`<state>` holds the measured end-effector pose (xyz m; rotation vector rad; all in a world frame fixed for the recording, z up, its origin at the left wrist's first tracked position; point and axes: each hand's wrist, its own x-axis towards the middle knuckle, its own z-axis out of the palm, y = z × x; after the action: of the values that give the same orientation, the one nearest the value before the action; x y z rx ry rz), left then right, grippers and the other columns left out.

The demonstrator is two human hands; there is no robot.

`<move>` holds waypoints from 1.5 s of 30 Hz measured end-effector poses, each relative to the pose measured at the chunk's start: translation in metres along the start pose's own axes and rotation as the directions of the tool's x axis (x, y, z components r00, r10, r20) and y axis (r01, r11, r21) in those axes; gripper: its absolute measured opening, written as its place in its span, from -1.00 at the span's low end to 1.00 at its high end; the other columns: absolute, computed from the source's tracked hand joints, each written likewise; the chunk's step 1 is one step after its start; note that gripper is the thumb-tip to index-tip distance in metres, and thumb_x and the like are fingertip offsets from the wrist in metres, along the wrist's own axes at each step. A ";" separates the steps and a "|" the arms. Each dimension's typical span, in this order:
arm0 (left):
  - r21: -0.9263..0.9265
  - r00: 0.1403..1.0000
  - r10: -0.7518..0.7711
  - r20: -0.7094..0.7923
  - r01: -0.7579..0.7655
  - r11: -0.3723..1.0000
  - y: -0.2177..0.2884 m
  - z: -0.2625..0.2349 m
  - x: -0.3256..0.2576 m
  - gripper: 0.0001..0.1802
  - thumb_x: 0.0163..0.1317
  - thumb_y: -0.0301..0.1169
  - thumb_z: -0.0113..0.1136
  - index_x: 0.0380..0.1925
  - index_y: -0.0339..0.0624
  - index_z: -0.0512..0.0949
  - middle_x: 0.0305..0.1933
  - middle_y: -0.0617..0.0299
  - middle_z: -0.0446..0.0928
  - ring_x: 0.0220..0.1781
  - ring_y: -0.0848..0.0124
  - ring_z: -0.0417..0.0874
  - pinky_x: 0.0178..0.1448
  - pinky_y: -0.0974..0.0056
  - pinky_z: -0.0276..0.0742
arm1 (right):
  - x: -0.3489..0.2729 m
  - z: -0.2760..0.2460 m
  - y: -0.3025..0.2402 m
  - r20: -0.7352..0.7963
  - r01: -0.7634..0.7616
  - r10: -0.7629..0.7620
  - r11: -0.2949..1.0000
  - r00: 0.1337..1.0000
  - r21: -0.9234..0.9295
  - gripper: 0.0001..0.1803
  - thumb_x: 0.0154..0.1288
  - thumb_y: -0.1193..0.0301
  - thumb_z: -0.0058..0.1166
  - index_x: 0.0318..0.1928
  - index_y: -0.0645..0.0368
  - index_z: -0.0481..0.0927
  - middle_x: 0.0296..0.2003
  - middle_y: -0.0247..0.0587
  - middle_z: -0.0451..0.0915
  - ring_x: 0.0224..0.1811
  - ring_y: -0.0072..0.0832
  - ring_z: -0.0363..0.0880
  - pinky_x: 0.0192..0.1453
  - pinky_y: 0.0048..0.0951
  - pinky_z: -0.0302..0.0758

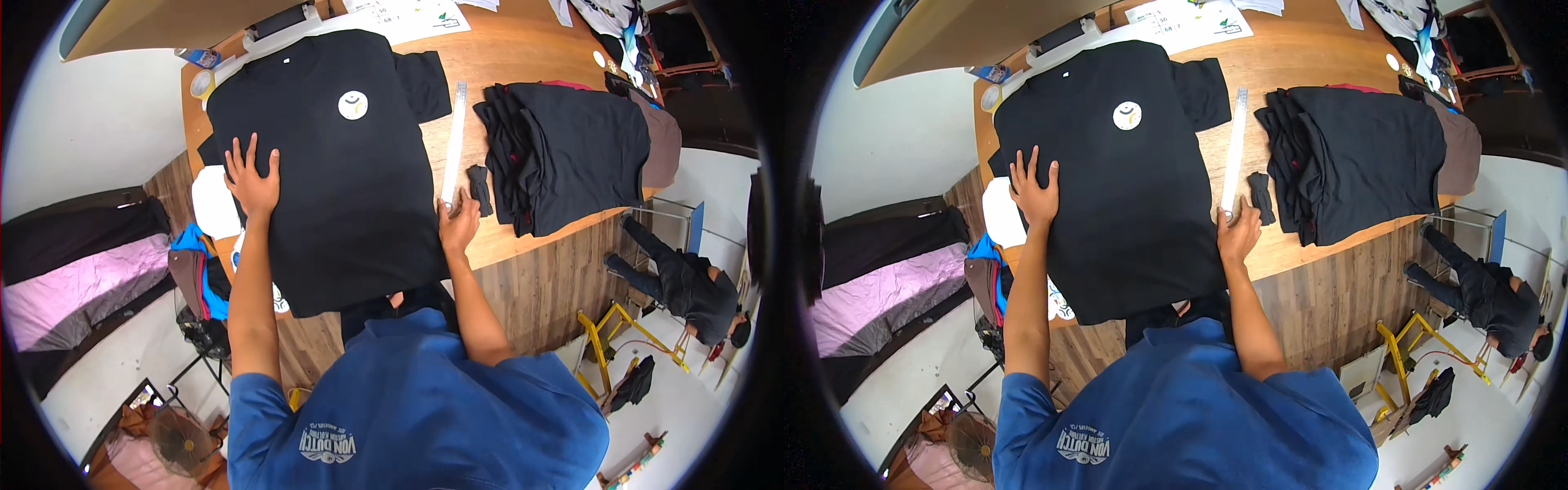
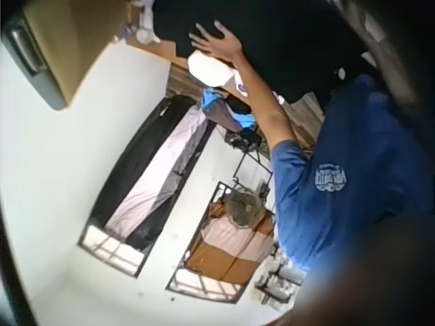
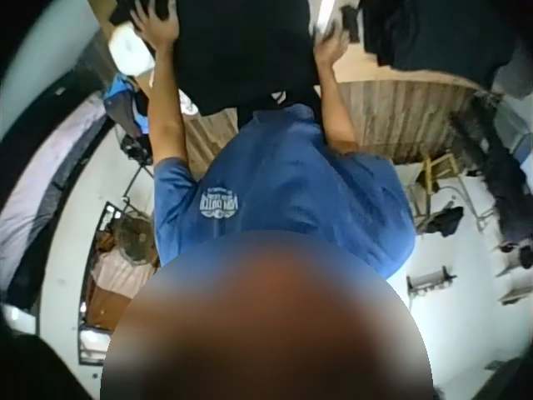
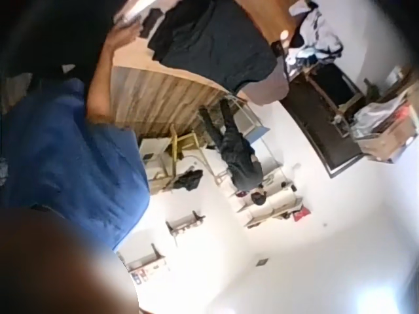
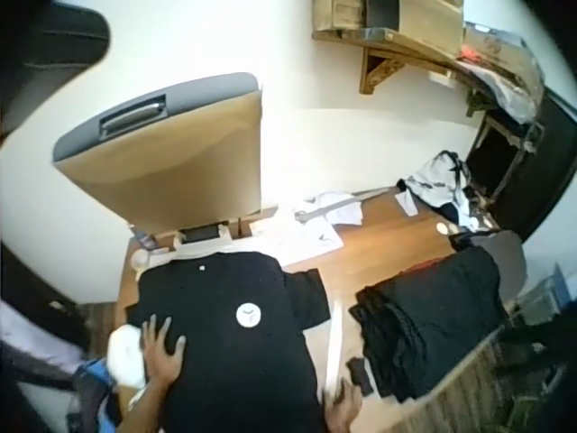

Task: Aligning a circular design on black t-shirts using a ruler and applying them with a heat press.

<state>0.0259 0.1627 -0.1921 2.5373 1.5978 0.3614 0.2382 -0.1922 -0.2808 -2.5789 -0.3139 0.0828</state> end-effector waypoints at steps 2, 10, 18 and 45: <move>-0.003 0.999 -0.010 0.038 0.010 1.000 0.000 -0.001 0.000 -0.32 0.47 0.22 0.08 0.53 0.40 0.38 0.72 0.17 0.10 0.76 0.00 -0.03 0.68 -0.37 -0.23 | -0.001 0.003 -0.001 0.009 0.067 -0.068 0.995 0.998 0.074 -0.46 0.27 0.29 0.43 0.22 0.16 0.62 0.01 -0.12 0.54 0.13 -0.06 0.52 0.23 -0.07 0.42; -0.009 0.999 0.011 -0.034 -0.012 1.000 -0.002 0.000 0.000 -0.31 0.46 0.24 0.09 0.53 0.41 0.38 0.72 0.18 0.10 0.76 0.02 -0.03 0.68 -0.37 -0.22 | 0.011 0.008 0.004 0.094 -0.160 0.136 0.926 0.986 0.341 -0.70 0.36 0.49 0.32 0.06 0.19 0.57 -0.08 -0.18 0.52 -0.08 -0.35 0.60 0.07 -0.31 0.54; -0.007 0.999 0.005 -0.038 -0.006 1.000 -0.001 -0.003 0.001 -0.31 0.45 0.23 0.11 0.53 0.41 0.39 0.72 0.20 0.11 0.76 0.04 -0.03 0.68 -0.36 -0.22 | 0.034 -0.028 0.027 0.239 -0.206 0.089 0.823 0.967 0.529 -0.53 0.60 0.53 -0.09 0.44 0.16 0.31 -0.16 -0.30 0.45 -0.24 -0.56 0.45 -0.11 -0.48 0.49; -0.239 0.945 0.258 -0.202 -0.303 0.922 0.024 -0.015 -0.011 -0.40 0.26 -0.07 0.44 0.27 0.03 0.58 0.30 0.17 0.49 0.45 0.12 0.42 0.49 -0.06 0.14 | -0.062 -0.021 -0.148 0.285 0.500 -0.516 0.856 0.807 0.134 -0.45 0.55 0.52 -0.01 0.50 0.28 0.34 -0.26 0.01 0.39 -0.28 -0.10 0.43 -0.17 -0.12 0.38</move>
<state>0.0378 0.1420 -0.1734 2.5758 1.1291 0.7832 0.1501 -0.0950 -0.1864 -2.3331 -1.0989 0.2997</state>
